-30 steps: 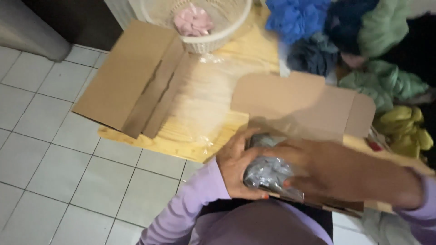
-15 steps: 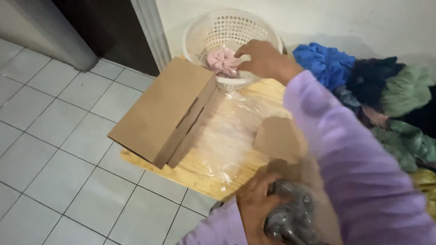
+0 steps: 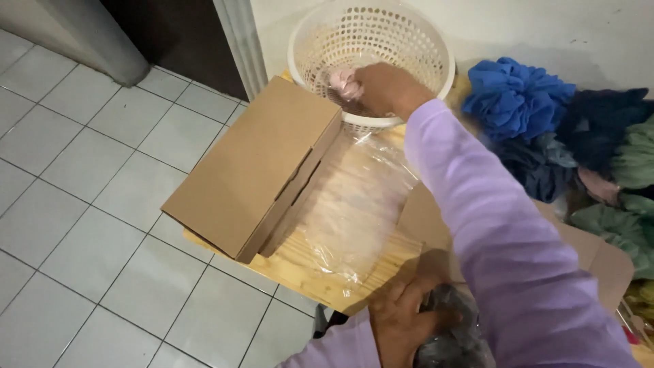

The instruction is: The person places packaged scrunchies into a cardboard box and then folds another cardboard box into shape.

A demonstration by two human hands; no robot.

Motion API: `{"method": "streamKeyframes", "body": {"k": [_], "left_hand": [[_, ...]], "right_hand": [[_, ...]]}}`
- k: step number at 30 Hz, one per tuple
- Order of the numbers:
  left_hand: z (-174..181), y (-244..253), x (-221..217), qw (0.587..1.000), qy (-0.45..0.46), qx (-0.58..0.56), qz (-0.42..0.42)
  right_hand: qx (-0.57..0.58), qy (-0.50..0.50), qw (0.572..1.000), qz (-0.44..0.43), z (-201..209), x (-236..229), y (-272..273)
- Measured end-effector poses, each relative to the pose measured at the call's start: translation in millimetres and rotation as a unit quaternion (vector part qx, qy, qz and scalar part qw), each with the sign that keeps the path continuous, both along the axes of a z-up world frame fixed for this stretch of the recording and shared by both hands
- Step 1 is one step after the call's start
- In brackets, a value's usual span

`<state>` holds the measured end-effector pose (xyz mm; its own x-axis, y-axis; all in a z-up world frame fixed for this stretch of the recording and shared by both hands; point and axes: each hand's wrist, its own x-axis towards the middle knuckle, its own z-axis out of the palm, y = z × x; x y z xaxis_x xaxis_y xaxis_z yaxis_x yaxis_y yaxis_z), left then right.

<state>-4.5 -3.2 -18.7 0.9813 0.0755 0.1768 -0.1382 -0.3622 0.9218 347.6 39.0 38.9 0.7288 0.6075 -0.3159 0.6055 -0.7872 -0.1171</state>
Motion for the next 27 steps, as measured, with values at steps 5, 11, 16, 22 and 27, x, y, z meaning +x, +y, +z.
{"method": "streamKeyframes", "body": {"k": [5, 11, 16, 22, 27], "left_hand": [[-39.3, -31.1, -1.9, 0.996, -0.013, 0.013, 0.088], [-3.8, 21.0, -7.1, 0.950, -0.204, 0.082, -0.222], [-7.4, 20.0, -6.7, 0.940, -0.218, 0.093, -0.246], [-20.7, 15.0, -6.3, 0.935, -0.177, 0.138, -0.276], [-16.4, 14.7, -7.7, 0.934, -0.144, 0.150, -0.292]], "right_hand": [[0.141, -0.074, 0.981, -0.111, 43.6, 0.4, -30.1], [0.245, -0.090, 0.964, 0.041, 121.3, -57.6, -161.3], [0.385, 0.050, 0.903, -0.183, 137.1, -198.0, -274.5], [0.304, 0.148, 0.831, -0.442, 136.3, -308.1, -335.6], [0.356, 0.194, 0.805, -0.434, 90.1, -336.8, -384.7]]}}
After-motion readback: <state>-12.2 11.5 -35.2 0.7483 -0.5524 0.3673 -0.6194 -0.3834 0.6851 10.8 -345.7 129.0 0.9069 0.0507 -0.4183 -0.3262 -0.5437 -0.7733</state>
